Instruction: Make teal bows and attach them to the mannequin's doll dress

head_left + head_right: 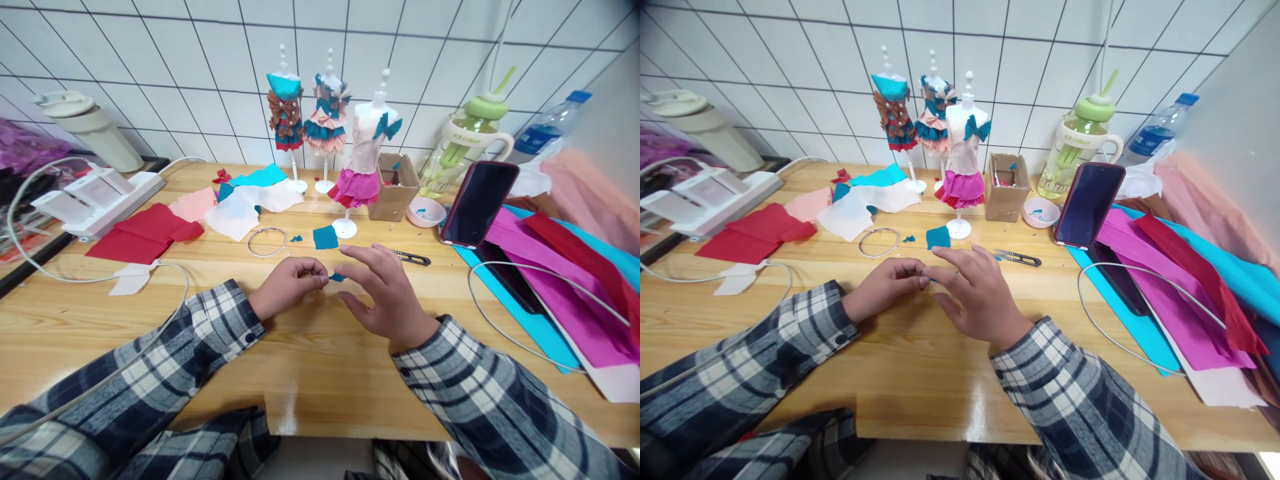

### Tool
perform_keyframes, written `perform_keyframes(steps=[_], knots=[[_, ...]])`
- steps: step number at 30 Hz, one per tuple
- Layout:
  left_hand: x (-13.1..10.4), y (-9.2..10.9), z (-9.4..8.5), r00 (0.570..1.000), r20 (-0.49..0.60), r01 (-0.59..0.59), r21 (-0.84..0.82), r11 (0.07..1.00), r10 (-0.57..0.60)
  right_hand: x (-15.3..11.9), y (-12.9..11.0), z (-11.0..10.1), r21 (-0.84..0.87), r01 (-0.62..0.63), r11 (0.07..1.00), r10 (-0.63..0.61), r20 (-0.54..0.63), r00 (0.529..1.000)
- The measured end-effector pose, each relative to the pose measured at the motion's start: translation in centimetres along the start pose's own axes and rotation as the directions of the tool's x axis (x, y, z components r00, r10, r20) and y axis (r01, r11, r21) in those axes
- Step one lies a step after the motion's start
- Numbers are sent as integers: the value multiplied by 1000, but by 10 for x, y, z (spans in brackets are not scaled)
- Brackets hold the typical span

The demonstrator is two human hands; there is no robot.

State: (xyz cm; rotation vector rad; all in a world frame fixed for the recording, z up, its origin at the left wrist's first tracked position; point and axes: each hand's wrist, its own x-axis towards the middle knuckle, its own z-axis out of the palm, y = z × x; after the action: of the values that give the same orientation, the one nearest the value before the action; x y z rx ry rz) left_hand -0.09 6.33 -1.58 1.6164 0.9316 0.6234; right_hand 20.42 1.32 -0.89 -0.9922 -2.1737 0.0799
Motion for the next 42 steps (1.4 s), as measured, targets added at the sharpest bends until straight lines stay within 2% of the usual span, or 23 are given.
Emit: perform_keyframes(steps=[2, 4, 8, 11, 14, 18, 21, 24, 27, 30, 34, 37, 39, 40, 42], knots=[[0, 0, 0, 1000, 1, 1, 10, 1000, -1, 0, 1, 3, 123, -117, 986, 112, 46, 993], [0, 1, 0, 1000, -5, -8, 49, 999, 8, 0, 3, 8, 223, -257, 940, 240, 101, 966], [-1, 2, -1, 998, -3, -61, 161, 985, 63, 2, 5, 15, 358, -496, 791, 476, 149, 867], [-2, 4, -3, 988, 44, -151, 179, 972, 146, 3, 4, 15, 456, -594, 662, 571, 206, 795], [-2, 5, -6, 967, 121, -243, 175, 954, 224, 4, 2, 14, 491, -609, 623, 575, 240, 782], [-1, 4, -9, 939, 211, -326, 285, 901, 273, 4, 0, 14, 479, -586, 654, 550, 231, 803], [1, 2, -10, 923, 199, -384, 419, 823, 329, 3, 0, 12, 483, -554, 678, 525, 210, 825], [1, 1, -10, 890, 173, -447, 515, 731, 422, 1, 2, 10, 506, -506, 698, 439, 256, 861], [-1, 1, -9, 865, 193, -478, 592, 648, 462, 0, 3, 11, 468, -486, 738, 386, 296, 873], [-1, 2, -9, 859, 209, -481, 645, 595, 468, 0, 3, 13, 415, -505, 757, 410, 299, 861], [0, 2, -10, 851, 224, -483, 688, 541, 475, 2, 5, 14, 405, -574, 712, 493, 293, 819], [0, 0, -12, 844, 210, -465, 743, 480, 494, 2, 9, 15, 485, -660, 573, 575, 336, 746], [0, 0, -15, 845, 184, -445, 762, 471, 502, 2, 12, 15, 530, -695, 486, 616, 356, 703], [-1, 1, -15, 849, 170, -440, 753, 490, 500, 2, 13, 16, 526, -691, 496, 624, 338, 705], [-2, 4, -16, 862, 157, -444, 689, 572, 481, 1, 13, 16, 451, -637, 625, 595, 254, 763]])
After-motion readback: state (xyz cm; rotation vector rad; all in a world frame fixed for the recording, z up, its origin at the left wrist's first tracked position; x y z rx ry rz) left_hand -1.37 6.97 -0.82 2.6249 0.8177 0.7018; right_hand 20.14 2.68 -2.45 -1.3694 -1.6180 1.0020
